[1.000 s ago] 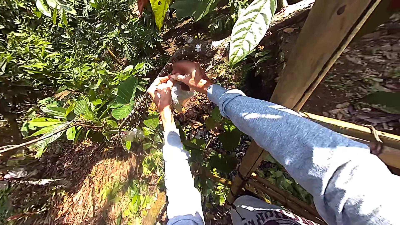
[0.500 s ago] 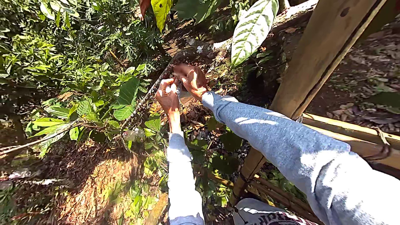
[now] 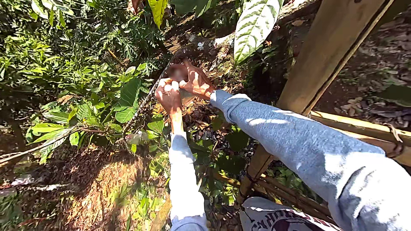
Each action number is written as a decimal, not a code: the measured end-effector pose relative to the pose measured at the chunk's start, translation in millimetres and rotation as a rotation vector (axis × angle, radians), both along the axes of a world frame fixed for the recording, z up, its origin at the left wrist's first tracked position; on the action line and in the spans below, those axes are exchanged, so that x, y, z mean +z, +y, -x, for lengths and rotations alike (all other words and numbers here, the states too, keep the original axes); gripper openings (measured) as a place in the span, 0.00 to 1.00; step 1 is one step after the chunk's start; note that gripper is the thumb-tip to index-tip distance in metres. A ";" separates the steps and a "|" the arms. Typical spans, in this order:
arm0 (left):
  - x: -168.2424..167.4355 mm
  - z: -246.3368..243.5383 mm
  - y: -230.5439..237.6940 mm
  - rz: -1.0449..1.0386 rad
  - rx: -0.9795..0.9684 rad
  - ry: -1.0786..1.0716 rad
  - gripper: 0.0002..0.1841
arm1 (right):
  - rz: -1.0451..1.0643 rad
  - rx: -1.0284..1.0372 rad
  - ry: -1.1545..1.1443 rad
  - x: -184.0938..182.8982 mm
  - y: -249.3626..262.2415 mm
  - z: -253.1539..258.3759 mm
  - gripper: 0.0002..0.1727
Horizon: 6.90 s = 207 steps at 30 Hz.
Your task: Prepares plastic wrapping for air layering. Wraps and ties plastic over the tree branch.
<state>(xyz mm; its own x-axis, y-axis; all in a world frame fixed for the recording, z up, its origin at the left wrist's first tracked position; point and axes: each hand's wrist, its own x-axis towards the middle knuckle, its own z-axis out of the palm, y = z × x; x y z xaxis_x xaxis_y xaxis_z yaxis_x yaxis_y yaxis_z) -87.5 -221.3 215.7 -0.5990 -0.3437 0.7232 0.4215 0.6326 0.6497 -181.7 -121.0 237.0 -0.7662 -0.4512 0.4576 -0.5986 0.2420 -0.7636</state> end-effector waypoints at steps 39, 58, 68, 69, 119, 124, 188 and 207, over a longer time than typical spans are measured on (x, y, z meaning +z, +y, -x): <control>32.7 -1.7 -12.6 -0.067 -0.030 -0.286 0.09 | 0.430 -0.222 -0.135 -15.1 -9.8 -23.1 0.16; 33.7 -10.3 4.2 -0.201 -0.005 -0.197 0.10 | 0.499 -0.016 -0.301 -9.5 -17.6 -6.9 0.20; 2.0 27.1 -10.1 0.006 0.494 -0.115 0.13 | 0.425 -0.151 -0.210 -13.0 -15.5 0.0 0.19; -0.9 26.5 -9.3 0.030 0.510 -0.100 0.13 | 0.417 -0.163 -0.212 -13.7 -16.5 -0.9 0.19; -8.9 9.3 -15.8 0.243 0.045 0.051 0.13 | 0.356 -0.106 -0.364 -9.9 -13.7 -1.6 0.22; -4.5 5.9 -12.2 0.348 0.094 0.038 0.14 | 0.397 -0.075 -0.343 -15.3 -19.7 1.6 0.23; 8.6 3.5 -43.8 0.268 -0.057 -0.118 0.17 | 0.749 0.204 -0.252 -31.5 -24.1 1.7 0.16; 32.0 -8.9 -26.1 0.328 -0.065 -0.117 0.09 | 0.586 0.132 -0.187 -31.1 -18.0 2.4 0.12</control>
<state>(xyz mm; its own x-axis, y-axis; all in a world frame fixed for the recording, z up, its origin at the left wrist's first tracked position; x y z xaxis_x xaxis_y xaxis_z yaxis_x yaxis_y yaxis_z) -78.6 -247.5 247.7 -0.6972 -0.0624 0.7141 0.4028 0.7899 0.4623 -184.1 -138.9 205.9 -0.8119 -0.2623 0.5216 -0.4387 -0.3154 -0.8414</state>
